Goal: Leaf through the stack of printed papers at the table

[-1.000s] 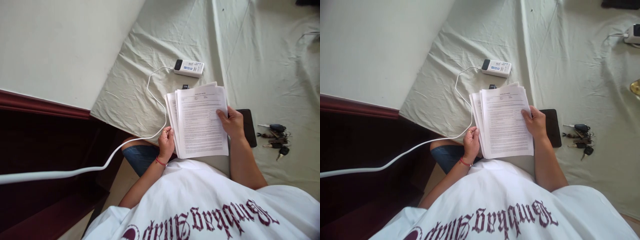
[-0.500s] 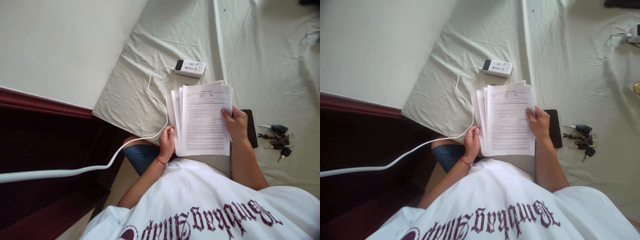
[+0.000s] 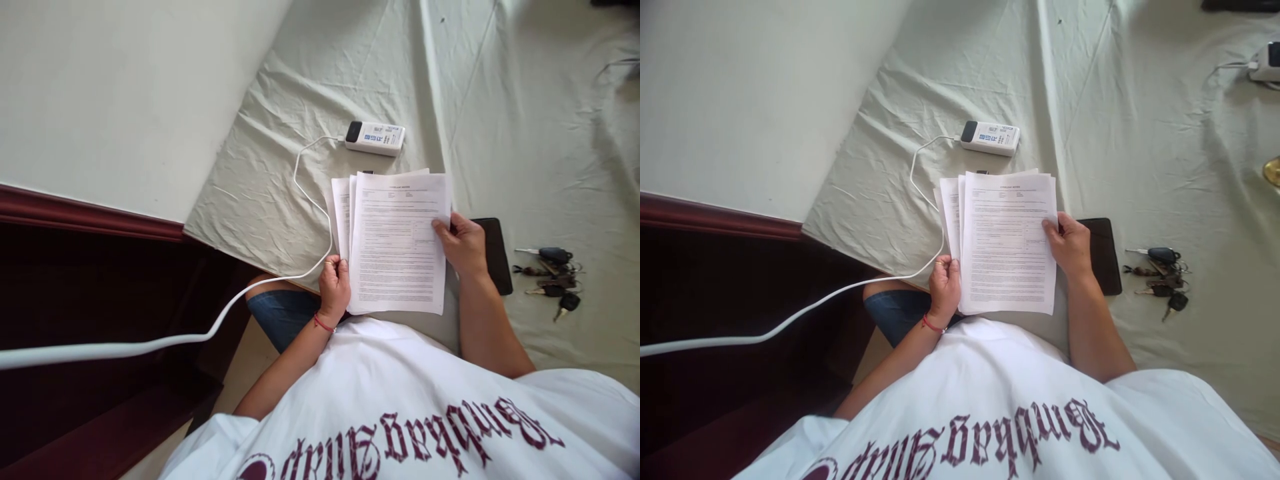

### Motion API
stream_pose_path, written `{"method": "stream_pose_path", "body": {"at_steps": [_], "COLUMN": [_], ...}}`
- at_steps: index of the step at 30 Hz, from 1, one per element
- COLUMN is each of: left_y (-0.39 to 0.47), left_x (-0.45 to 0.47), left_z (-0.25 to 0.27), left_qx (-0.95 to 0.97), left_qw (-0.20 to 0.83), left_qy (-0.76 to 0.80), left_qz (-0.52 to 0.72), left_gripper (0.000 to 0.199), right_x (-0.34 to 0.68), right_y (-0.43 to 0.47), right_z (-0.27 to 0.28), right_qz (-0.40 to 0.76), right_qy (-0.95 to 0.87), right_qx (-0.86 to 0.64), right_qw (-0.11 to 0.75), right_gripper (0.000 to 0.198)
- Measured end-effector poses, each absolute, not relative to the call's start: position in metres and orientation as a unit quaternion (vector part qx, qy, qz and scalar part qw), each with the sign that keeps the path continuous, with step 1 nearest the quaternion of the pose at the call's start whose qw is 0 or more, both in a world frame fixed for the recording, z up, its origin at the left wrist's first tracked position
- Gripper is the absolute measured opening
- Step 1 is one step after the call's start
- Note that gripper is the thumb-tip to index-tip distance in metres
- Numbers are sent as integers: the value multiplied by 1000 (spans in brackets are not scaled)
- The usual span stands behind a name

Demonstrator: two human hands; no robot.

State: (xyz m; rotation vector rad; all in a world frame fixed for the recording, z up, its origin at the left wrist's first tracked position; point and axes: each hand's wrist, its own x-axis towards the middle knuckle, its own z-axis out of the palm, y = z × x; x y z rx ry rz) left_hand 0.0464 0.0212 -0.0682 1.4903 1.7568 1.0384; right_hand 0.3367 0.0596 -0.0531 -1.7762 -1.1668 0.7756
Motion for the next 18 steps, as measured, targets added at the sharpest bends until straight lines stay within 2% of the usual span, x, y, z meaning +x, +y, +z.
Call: {"method": "stream_pose_path", "body": {"at_steps": [7, 13, 18], "left_y": [21, 21, 20], "left_x": [45, 44, 43], "left_z": [-74, -74, -74], "left_qx": [542, 547, 531], "left_qw": [334, 344, 361], "left_qy": [654, 654, 654], "left_qz": [409, 394, 399], "left_gripper": [23, 26, 28], "right_x": [346, 341, 337], "right_y": [56, 56, 55], "right_z": [-50, -50, -53], "right_qz": [275, 321, 330], "right_qy": [-449, -421, -433], "right_qx": [-707, -663, -670], "right_qw": [472, 530, 504], "right_gripper": [20, 18, 18]}}
